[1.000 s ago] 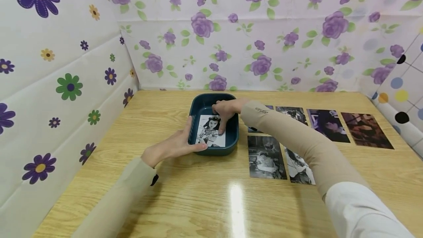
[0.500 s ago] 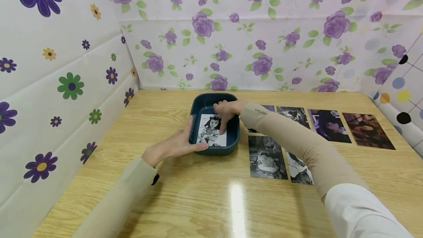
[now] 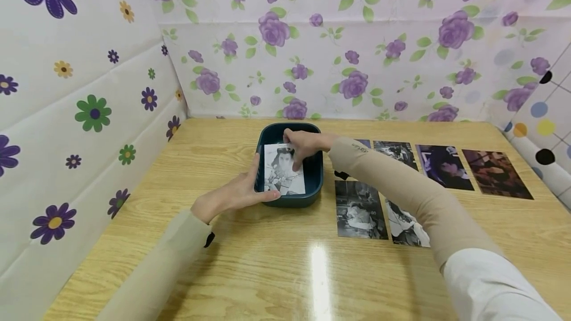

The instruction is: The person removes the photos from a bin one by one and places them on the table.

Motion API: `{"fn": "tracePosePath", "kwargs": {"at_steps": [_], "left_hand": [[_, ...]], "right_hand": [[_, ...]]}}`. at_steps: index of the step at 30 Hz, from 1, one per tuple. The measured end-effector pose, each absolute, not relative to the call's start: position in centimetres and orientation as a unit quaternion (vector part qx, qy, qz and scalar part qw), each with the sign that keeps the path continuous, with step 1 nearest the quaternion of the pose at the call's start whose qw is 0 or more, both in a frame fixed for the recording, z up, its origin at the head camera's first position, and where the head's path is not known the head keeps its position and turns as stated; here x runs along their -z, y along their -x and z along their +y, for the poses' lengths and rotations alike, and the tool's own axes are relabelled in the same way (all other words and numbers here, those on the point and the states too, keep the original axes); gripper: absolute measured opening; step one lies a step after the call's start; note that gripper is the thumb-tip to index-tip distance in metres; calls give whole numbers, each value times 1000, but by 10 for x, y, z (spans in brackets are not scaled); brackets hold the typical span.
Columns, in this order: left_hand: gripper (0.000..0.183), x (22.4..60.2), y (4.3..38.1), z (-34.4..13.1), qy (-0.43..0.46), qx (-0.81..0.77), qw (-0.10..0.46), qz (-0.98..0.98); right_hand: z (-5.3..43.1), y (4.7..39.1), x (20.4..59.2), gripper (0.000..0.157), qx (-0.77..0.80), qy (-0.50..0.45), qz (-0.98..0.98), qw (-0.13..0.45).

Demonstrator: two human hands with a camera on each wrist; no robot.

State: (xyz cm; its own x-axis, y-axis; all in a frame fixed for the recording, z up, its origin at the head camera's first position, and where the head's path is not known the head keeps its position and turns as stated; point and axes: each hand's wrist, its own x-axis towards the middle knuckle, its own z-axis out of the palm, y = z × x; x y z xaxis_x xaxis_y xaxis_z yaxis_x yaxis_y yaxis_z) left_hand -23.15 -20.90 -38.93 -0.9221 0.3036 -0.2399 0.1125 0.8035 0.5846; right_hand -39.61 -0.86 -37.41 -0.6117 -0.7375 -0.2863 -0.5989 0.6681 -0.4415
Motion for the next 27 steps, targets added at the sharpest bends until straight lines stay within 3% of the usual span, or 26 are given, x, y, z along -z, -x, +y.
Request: {"fn": "tracePosePath", "kwargs": {"at_steps": [5,15,27], "left_hand": [[124,389,233,-208,-109,-292,161,937],[124,387,235,-207,-125,-298,151,934],[125,388,232,-208,-110,-290,166,936]], "right_hand": [[0,392,370,65,288,360,847,266],[18,381,364,62,454,305,779,306],[68,374,343,64,497,281,782,251]]}}
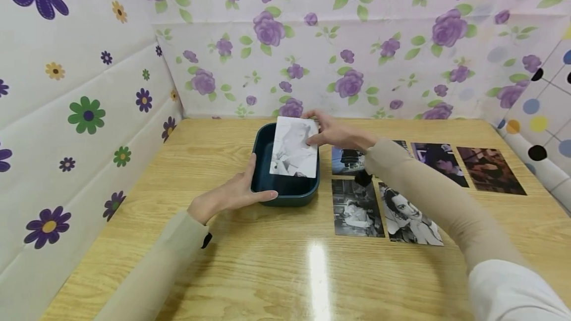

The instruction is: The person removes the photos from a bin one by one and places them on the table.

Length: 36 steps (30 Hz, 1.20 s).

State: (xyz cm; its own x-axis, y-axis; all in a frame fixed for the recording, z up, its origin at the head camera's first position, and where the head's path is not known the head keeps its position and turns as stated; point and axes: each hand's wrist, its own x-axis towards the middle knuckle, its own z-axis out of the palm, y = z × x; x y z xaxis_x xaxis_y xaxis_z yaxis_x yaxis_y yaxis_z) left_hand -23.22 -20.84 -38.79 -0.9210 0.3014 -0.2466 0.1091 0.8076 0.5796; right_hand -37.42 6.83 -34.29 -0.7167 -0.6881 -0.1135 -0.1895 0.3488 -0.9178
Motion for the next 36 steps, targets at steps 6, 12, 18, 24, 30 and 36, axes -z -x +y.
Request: {"fn": "tracePosePath", "kwargs": {"at_steps": [6,12,18,24,30,36], "left_hand": [[125,388,233,-207,-97,-282,174,938],[124,389,235,-208,-107,-292,178,934],[124,389,235,-210,-106,-295,179,933],[126,388,234,-212,-94,-286,179,937],[126,390,233,-215,-92,-287,179,937],[125,391,234,-218,-92,-290,179,936]], "right_hand": [[132,365,331,64,508,268,781,246],[219,342,328,66,462,252,815,242],[308,314,336,62,417,268,835,239],[366,291,355,59,379,222,856,272],[385,277,379,64,328,175,896,243],[377,277,399,46,238,236,936,104]]}}
